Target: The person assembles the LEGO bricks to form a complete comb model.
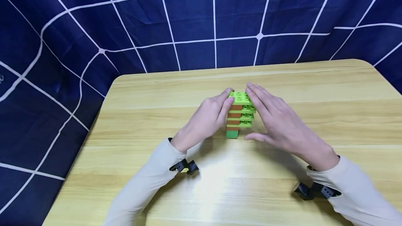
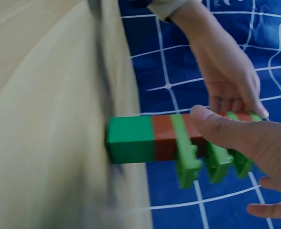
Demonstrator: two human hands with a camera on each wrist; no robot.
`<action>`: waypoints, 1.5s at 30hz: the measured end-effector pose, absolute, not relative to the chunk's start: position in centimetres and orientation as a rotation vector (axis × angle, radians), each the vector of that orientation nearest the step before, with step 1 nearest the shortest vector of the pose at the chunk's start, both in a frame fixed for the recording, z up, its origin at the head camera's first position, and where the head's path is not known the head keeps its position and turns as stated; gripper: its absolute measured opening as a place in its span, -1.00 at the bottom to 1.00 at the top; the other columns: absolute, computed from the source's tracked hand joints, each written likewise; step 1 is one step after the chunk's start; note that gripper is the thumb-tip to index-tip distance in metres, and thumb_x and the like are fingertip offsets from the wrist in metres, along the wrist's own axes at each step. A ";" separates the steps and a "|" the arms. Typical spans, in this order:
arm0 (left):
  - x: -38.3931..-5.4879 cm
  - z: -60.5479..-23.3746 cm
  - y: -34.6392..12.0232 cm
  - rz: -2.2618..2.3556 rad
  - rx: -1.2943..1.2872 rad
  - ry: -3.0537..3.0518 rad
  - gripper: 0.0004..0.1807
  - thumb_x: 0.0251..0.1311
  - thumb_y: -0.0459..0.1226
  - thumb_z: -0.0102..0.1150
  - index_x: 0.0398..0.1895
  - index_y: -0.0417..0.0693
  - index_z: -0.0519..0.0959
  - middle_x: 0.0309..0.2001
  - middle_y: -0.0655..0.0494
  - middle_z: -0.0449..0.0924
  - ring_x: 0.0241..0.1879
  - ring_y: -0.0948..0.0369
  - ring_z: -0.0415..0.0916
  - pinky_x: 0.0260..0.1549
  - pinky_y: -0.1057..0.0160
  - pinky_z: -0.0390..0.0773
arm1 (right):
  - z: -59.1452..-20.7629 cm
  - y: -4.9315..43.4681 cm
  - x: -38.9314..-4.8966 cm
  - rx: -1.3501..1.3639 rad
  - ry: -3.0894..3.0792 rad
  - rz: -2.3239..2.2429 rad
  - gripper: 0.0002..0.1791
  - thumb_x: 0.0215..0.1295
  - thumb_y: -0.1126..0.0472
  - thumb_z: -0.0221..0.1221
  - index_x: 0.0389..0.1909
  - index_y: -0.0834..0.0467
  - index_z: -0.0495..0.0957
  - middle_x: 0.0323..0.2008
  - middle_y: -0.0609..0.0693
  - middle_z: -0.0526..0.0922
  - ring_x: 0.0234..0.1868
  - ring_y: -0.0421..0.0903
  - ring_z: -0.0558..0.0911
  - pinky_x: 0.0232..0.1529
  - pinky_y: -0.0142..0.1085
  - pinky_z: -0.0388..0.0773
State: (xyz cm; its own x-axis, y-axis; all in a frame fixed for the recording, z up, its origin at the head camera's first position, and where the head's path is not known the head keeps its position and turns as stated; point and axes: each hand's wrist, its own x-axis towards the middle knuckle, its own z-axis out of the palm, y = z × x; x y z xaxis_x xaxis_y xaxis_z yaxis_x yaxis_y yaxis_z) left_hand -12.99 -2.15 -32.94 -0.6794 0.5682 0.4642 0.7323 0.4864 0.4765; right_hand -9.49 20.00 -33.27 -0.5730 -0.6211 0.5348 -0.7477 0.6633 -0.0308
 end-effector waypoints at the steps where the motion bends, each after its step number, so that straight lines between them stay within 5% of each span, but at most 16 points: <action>1: -13.2 -33.0 -2.1 -1.004 -1.112 -2.487 -0.54 0.55 -0.22 -0.33 0.29 -0.37 0.33 -0.20 -0.11 0.65 -0.17 0.13 0.64 0.14 0.32 0.50 | -33.6 20.0 -9.6 1.054 -2.405 0.336 0.22 0.09 -0.47 0.09 0.49 0.31 -0.08 0.47 0.26 0.03 0.43 0.20 0.15 0.20 0.22 0.35; 6: -13.7 -33.3 -1.8 -1.120 -1.093 -2.451 -0.56 0.55 -0.23 -0.34 0.28 -0.32 0.35 -0.01 -0.14 0.63 0.05 0.06 0.59 0.13 0.34 0.50 | -35.1 19.6 -10.1 0.977 -2.409 0.357 0.46 -0.28 -0.06 0.57 0.49 0.33 -0.22 0.50 0.25 -0.07 0.42 0.22 0.15 0.25 0.17 0.32; 10: -13.6 -33.9 -1.6 -1.172 -1.071 -2.447 -0.51 0.55 -0.21 -0.35 0.38 -0.32 0.23 0.17 -0.18 0.51 0.19 0.04 0.46 0.26 0.35 0.35 | -36.0 19.6 -10.4 0.979 -2.308 0.472 0.23 0.06 -0.11 0.39 0.48 0.36 -0.19 0.48 0.28 0.00 0.38 0.26 0.22 0.37 0.03 0.23; 13: -13.2 -34.5 -1.6 -1.144 -1.118 -2.487 -0.43 0.55 -0.20 -0.37 0.50 -0.29 -0.04 0.36 -0.22 0.28 0.32 0.04 0.30 0.35 0.37 0.17 | -36.4 19.8 -10.7 1.025 -2.230 0.520 0.12 0.12 -0.03 0.32 0.46 0.42 -0.14 0.45 0.32 0.03 0.39 0.25 0.21 0.45 -0.11 0.12; 17: -12.7 -35.2 -1.7 -1.034 -1.186 -2.549 -0.34 0.54 -0.19 -0.38 0.52 -0.20 -0.34 0.50 -0.18 -0.08 0.41 0.05 0.12 0.38 0.37 0.05 | -36.6 19.8 -10.8 1.022 -2.238 0.480 0.27 -0.24 0.29 0.49 0.45 0.42 -0.13 0.45 0.35 0.02 0.36 0.27 0.24 0.39 -0.09 0.23; 22: -12.8 -35.9 -1.8 -0.907 -1.191 -2.590 -0.22 0.52 -0.13 -0.30 0.50 -0.15 -0.50 0.53 -0.10 -0.32 0.45 0.08 -0.03 0.39 0.36 0.01 | -36.6 19.6 -11.0 0.974 -2.252 0.389 0.31 -0.42 0.40 0.53 0.42 0.41 -0.05 0.41 0.40 0.05 0.24 0.33 0.37 0.15 0.10 0.47; 25: -12.8 -36.3 -1.9 -0.748 -1.176 -2.613 -0.10 0.49 -0.07 -0.22 0.45 -0.17 -0.61 0.53 -0.11 -0.51 0.50 0.09 -0.31 0.44 0.27 -0.13 | -36.3 19.5 -11.3 0.976 -2.237 0.366 0.23 -0.43 0.36 0.49 0.38 0.42 0.04 0.39 0.40 0.10 0.27 0.33 0.33 0.21 0.13 0.41; 30: -12.6 -36.7 -2.0 -0.512 -1.083 -2.659 -0.02 0.45 0.06 -0.21 0.42 -0.19 -0.65 0.48 -0.02 -0.77 0.46 0.07 -0.73 0.45 0.09 -0.29 | -35.4 19.3 -11.7 0.992 -2.307 0.298 0.24 -0.48 0.08 0.47 0.33 0.46 0.12 0.45 0.35 0.02 0.45 0.26 0.05 0.43 0.12 0.03; 37: -12.3 -37.1 -1.9 -0.298 -1.074 -2.713 -0.08 0.45 0.14 -0.33 0.45 -0.25 -0.52 0.46 -0.07 -0.77 0.45 0.03 -0.74 0.46 0.09 -0.41 | -34.9 19.1 -11.8 1.047 -2.540 0.232 0.29 -0.47 -0.12 0.49 0.31 0.49 0.16 0.45 0.39 -0.04 0.50 0.20 -0.14 0.48 0.10 -0.30; 45: -12.0 -38.0 -1.7 -0.270 -1.092 -2.924 -0.08 0.43 0.21 -0.45 0.46 -0.25 -0.47 0.47 -0.10 -0.71 0.45 0.06 -0.72 0.43 0.13 -0.45 | -36.0 19.3 -11.9 1.107 -2.807 0.307 0.26 -0.43 -0.12 0.47 0.31 0.47 0.18 0.43 0.41 0.02 0.49 0.25 -0.12 0.46 0.17 -0.22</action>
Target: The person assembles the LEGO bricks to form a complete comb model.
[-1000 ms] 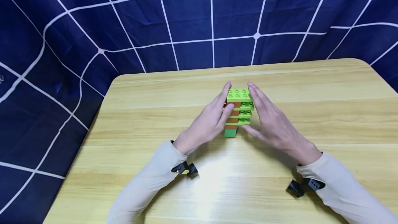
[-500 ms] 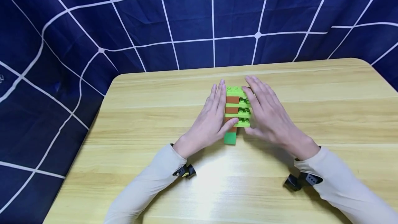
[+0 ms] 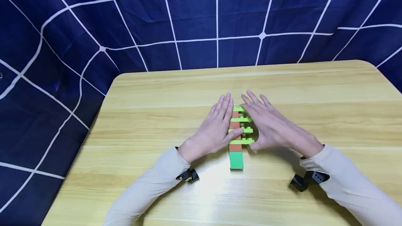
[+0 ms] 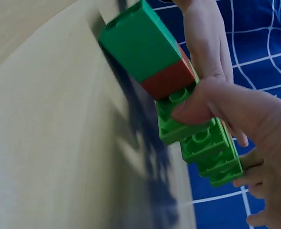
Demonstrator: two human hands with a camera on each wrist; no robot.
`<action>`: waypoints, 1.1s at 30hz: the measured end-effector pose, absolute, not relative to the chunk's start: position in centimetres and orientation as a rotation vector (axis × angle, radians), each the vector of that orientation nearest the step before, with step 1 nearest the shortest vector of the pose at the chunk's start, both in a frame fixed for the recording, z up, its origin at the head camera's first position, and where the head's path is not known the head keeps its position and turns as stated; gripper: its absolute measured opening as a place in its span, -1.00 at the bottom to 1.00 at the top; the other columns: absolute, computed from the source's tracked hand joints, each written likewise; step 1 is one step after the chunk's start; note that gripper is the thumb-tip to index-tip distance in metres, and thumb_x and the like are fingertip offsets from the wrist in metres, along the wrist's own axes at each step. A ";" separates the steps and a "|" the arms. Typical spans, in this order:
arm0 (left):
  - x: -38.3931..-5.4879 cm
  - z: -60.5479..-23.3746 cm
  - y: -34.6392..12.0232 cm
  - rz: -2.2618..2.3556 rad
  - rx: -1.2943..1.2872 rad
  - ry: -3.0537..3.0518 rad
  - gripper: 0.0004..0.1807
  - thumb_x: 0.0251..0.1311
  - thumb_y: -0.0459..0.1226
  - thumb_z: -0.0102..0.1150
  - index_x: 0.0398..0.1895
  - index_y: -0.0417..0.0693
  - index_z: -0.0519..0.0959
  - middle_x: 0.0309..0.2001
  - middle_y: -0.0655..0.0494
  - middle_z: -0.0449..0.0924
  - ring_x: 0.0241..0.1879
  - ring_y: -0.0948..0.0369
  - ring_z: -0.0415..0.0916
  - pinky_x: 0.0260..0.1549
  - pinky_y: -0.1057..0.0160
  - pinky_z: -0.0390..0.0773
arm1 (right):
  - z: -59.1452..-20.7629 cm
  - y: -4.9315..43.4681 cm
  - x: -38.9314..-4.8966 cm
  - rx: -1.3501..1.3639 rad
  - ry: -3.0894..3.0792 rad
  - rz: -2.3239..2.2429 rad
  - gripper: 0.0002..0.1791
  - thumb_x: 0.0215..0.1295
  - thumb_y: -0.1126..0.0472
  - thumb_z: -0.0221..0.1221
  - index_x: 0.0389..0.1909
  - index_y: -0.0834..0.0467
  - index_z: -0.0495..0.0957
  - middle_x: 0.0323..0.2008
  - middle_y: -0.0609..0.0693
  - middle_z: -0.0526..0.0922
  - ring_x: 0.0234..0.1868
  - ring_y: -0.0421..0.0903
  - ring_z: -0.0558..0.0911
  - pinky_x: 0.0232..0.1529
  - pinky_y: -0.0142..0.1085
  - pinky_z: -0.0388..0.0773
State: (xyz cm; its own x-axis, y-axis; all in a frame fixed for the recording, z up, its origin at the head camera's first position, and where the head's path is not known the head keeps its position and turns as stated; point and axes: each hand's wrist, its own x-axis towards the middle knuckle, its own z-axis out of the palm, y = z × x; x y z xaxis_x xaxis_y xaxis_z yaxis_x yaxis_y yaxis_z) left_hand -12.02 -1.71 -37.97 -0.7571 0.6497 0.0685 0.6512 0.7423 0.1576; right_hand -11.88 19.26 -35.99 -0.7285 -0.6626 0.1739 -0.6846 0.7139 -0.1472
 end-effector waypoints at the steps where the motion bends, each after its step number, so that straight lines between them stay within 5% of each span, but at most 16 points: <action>1: -12.0 -38.1 -1.6 -0.266 -1.090 -2.951 -0.09 0.43 0.22 -0.47 0.47 -0.25 -0.46 0.47 -0.10 -0.69 0.45 0.07 -0.71 0.44 0.13 -0.44 | -36.2 19.3 -11.9 1.111 -2.828 0.327 0.26 -0.43 -0.11 0.47 0.31 0.47 0.18 0.43 0.41 0.03 0.49 0.26 -0.12 0.45 0.19 -0.20; 21: -11.7 -38.8 -1.0 -0.180 -1.022 -3.191 -0.17 0.45 0.18 -0.59 0.50 -0.24 -0.36 0.51 -0.12 -0.51 0.48 0.05 -0.59 0.43 0.16 -0.42 | -38.1 19.8 -12.9 1.106 -2.986 0.499 0.22 -0.38 -0.06 0.44 0.31 0.52 0.17 0.39 0.42 0.12 0.48 0.29 -0.14 0.43 0.24 -0.16; 33: -11.8 -38.9 -0.7 -0.149 -0.954 -3.249 -0.18 0.46 0.16 -0.62 0.49 -0.27 -0.35 0.51 -0.15 -0.47 0.48 0.03 -0.55 0.43 0.17 -0.39 | -38.1 19.8 -12.8 1.108 -3.068 0.523 0.25 -0.24 -0.02 0.41 0.42 0.47 -0.02 0.45 0.38 -0.04 0.48 0.29 -0.16 0.42 0.24 -0.20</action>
State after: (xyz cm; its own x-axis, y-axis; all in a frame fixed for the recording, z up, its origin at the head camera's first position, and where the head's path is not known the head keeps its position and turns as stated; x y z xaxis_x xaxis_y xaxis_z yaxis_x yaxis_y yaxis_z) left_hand -11.85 -0.69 -38.92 -0.8132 0.5423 -0.2111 0.5207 0.8401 0.1523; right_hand -12.83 19.84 -38.13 -0.7633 -0.6445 -0.0445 -0.5934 0.7267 -0.3460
